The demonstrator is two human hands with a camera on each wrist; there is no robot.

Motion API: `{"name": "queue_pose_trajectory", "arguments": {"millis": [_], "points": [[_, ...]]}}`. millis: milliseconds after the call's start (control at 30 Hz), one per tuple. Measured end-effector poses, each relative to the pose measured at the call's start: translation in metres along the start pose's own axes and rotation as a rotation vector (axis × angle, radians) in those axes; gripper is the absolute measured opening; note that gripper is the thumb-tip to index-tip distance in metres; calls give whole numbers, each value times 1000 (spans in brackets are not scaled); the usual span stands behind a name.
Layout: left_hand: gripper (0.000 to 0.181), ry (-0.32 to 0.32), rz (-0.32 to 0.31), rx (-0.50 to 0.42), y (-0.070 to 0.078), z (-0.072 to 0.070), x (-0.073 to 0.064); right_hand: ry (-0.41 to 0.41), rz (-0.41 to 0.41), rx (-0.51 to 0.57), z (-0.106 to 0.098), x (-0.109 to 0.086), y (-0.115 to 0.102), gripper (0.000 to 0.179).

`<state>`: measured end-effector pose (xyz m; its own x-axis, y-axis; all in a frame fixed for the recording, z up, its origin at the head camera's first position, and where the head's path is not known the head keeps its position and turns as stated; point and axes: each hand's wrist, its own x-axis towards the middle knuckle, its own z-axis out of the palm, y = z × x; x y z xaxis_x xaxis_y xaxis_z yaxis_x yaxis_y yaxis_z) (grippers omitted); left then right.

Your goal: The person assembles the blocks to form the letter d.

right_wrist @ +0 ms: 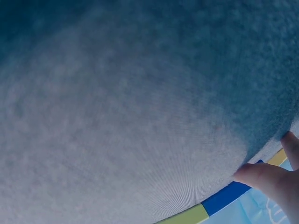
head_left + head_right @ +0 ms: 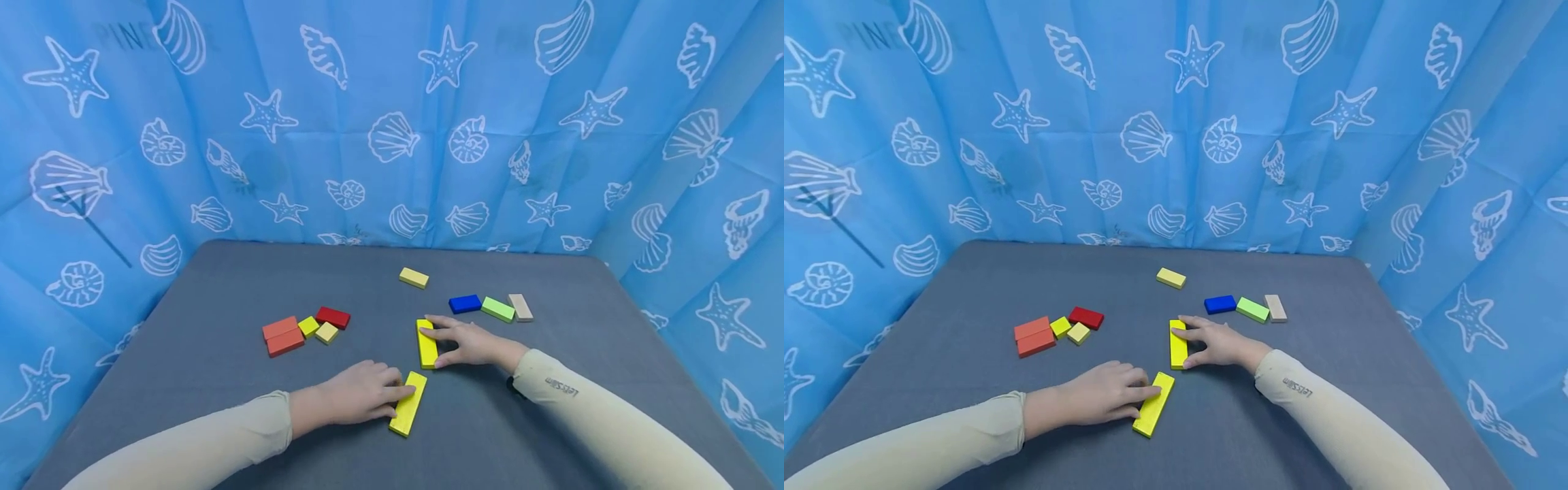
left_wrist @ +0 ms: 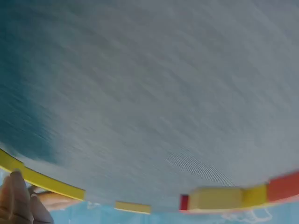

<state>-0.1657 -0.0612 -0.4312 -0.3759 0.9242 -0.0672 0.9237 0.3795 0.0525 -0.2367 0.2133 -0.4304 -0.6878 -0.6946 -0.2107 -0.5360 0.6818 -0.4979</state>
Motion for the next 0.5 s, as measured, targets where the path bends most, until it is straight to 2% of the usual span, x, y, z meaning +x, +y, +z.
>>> {"name": "queue_pose_trajectory", "arguments": {"millis": [133, 267, 500], "points": [[48, -45, -21, 54, -1, 1, 4, -5, 8, 0, -1, 0, -2, 69], [50, -89, -43, 92, 14, 2, 17, -4, 9, 0, -2, -1, -2, 68], [56, -88, -207, 169, 48, 1, 40, 2, 7, 0, 0, 1, -3, 66]]}}
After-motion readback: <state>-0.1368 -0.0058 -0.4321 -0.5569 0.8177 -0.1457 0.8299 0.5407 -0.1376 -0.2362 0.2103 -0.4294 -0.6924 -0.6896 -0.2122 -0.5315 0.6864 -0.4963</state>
